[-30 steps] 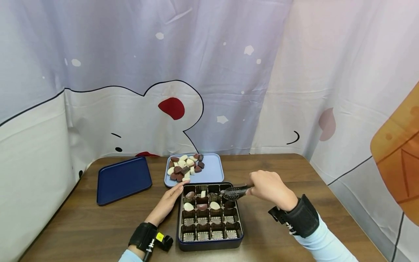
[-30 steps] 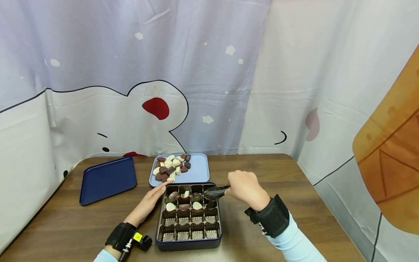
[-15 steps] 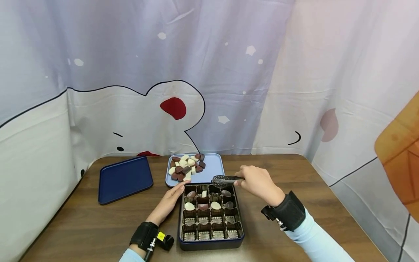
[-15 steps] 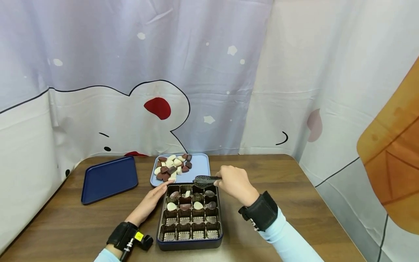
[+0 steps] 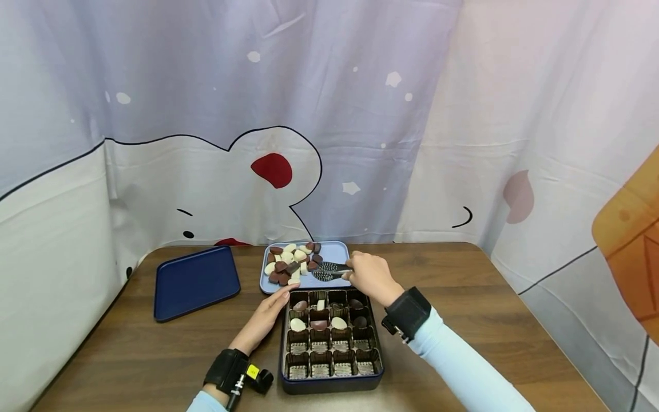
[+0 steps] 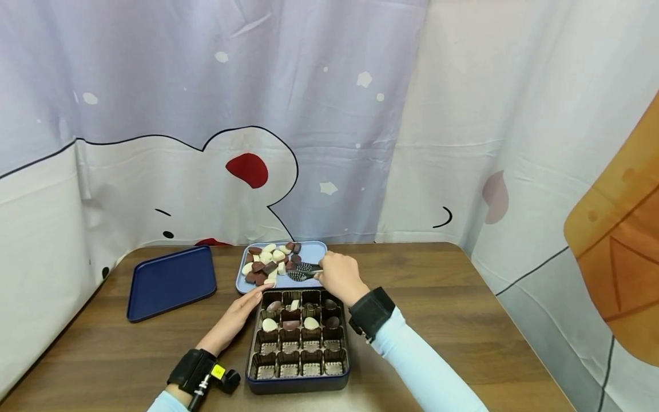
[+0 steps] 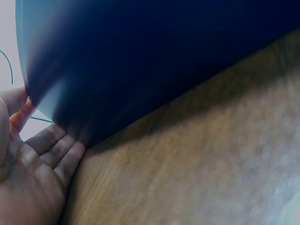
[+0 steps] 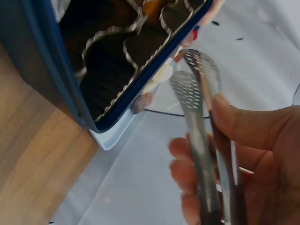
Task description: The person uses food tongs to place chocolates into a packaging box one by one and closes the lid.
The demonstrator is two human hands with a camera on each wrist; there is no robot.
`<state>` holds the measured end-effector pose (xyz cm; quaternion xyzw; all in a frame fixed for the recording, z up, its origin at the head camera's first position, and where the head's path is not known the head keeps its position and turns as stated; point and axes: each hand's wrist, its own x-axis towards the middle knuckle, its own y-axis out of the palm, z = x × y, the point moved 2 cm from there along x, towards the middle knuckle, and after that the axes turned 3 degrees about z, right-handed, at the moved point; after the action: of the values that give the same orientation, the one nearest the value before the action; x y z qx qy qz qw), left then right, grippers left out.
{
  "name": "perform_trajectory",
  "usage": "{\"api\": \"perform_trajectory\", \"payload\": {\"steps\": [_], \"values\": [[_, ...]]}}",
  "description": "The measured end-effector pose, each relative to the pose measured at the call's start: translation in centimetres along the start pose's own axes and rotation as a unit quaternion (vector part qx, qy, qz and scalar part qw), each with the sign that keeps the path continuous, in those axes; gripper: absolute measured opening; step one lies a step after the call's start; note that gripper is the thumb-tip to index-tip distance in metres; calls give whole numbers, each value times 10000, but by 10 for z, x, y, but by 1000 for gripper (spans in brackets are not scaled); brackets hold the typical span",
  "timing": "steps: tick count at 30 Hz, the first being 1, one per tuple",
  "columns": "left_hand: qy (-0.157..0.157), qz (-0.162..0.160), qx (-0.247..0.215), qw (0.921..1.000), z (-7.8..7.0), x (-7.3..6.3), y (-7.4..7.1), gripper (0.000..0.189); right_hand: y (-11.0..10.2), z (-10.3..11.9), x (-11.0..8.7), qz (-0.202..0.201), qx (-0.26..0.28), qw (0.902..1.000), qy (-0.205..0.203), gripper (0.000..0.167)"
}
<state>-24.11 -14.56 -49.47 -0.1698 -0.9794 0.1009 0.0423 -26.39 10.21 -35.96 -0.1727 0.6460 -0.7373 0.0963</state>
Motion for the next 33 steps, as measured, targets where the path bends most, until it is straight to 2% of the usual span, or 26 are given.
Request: {"api": "perform_trajectory", "payload": {"steps": [7, 12, 18, 29, 33], "values": [[-35, 34, -59, 10000, 1, 1, 1, 48, 12, -1, 25, -234, -401, 9985, -302, 21], [48, 114, -42, 9999, 1, 2, 1, 48, 23, -3, 38, -132, -466, 9977, -477, 26], [61, 128, -50, 9999, 1, 1, 0, 48, 32, -1, 48, 38, -630, 9966, -527, 31], [-23, 111, -59, 9999, 2, 0, 0, 49, 36, 11, 62, 279, -913, 9939, -552, 31], [36, 94, -18, 9999, 1, 1, -1, 48, 37, 14, 64, 184, -1207, 9911, -536, 27]]}}
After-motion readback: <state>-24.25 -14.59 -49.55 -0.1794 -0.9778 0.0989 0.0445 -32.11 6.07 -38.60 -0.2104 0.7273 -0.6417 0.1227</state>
